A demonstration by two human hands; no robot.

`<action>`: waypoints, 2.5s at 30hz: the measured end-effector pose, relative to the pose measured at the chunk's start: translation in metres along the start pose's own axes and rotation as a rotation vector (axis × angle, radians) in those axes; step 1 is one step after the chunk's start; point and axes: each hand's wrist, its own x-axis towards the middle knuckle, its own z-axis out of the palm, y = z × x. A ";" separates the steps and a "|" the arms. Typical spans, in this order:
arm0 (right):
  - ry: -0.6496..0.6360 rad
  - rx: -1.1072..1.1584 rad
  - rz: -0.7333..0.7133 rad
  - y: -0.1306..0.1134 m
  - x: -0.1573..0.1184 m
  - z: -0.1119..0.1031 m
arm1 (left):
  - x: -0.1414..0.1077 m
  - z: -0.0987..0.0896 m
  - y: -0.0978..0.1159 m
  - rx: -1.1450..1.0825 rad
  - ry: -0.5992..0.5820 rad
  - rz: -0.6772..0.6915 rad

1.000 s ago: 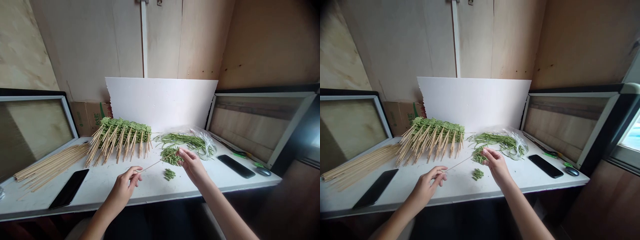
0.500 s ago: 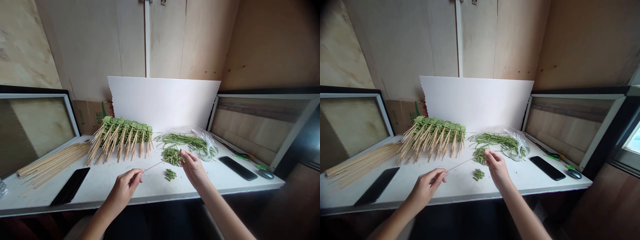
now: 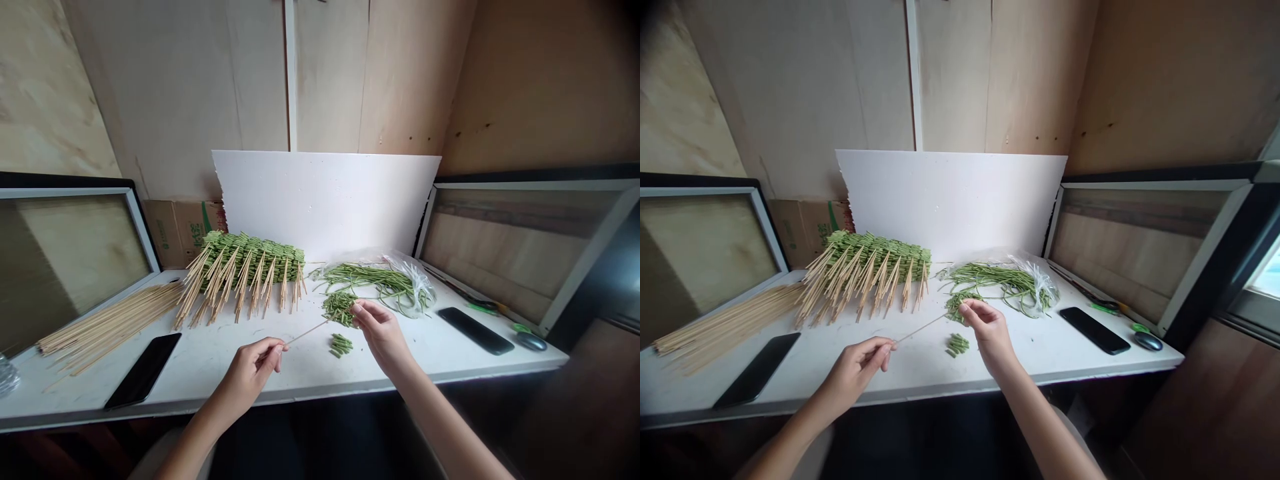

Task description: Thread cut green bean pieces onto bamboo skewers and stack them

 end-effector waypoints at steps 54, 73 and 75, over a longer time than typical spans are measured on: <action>-0.250 -0.994 -0.207 0.047 0.014 -0.041 | 0.004 0.030 -0.031 -0.204 -0.036 -0.233; -0.032 0.019 0.199 0.024 0.022 -0.033 | 0.003 0.031 -0.021 0.025 0.029 -0.148; -0.029 0.177 0.230 0.021 0.022 -0.030 | 0.003 0.031 -0.019 0.026 0.036 -0.146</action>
